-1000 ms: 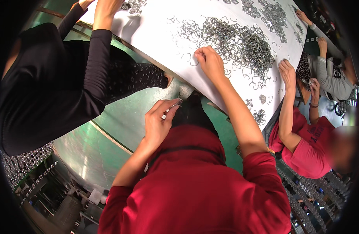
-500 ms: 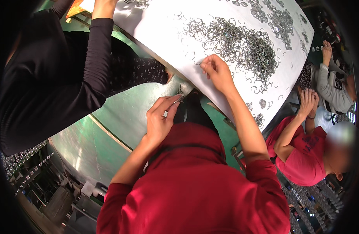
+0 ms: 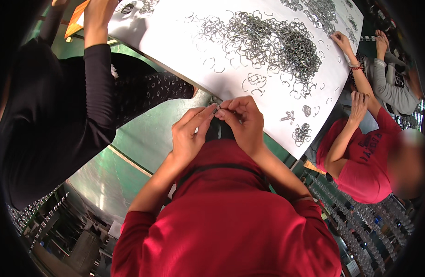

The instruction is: The person picks up individual metal links from a table and connects them together to form a chain, then hangs the finished chain onto a metal rack.

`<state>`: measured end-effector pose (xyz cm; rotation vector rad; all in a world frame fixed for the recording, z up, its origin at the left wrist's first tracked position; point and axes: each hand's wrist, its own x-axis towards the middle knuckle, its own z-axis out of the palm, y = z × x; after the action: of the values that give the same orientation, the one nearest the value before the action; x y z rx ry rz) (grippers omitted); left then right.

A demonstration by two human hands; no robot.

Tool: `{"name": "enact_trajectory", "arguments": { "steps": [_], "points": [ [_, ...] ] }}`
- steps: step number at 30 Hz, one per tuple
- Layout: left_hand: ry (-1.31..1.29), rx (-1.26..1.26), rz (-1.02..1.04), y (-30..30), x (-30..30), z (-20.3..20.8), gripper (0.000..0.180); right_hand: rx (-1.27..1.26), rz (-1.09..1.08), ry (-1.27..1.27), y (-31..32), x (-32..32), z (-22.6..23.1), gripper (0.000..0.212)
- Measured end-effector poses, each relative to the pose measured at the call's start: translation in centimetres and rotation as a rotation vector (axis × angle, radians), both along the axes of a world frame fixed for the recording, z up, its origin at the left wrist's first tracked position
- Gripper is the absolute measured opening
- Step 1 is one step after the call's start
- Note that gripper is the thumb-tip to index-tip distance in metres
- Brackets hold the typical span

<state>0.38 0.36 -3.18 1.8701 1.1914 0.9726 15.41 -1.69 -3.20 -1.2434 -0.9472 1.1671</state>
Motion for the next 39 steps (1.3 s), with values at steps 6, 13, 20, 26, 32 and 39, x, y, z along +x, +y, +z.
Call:
{"name": "enact_trajectory", "arguments": {
  "steps": [6,13,20,26,32,39],
  "points": [
    [0.047,0.233,0.073,6.2,2.2,0.0,0.029,0.226,0.059,-0.245,-0.7,2.4,-1.0,0.022],
    [0.044,0.308,-0.023,25.6,19.2,-5.5,0.018,0.32,0.186,-0.328,-0.2,5.5,-2.6,0.012],
    [0.618,0.003,0.038,39.4,28.5,-10.1,0.029,0.262,0.347,-0.344,0.1,7.1,-2.0,0.01],
    [0.733,0.1,-0.058,43.1,29.2,-12.4,0.038,0.263,0.346,-0.267,-0.3,7.6,-2.2,0.011],
    [0.099,-0.337,-0.082,37.9,24.2,-9.0,0.025,0.25,0.349,-0.364,-1.3,6.1,-2.4,0.011],
    [-0.185,-0.582,-0.134,17.7,11.0,1.1,0.041,0.228,0.183,-0.35,-2.4,3.0,-1.9,0.011]
  ]
}}
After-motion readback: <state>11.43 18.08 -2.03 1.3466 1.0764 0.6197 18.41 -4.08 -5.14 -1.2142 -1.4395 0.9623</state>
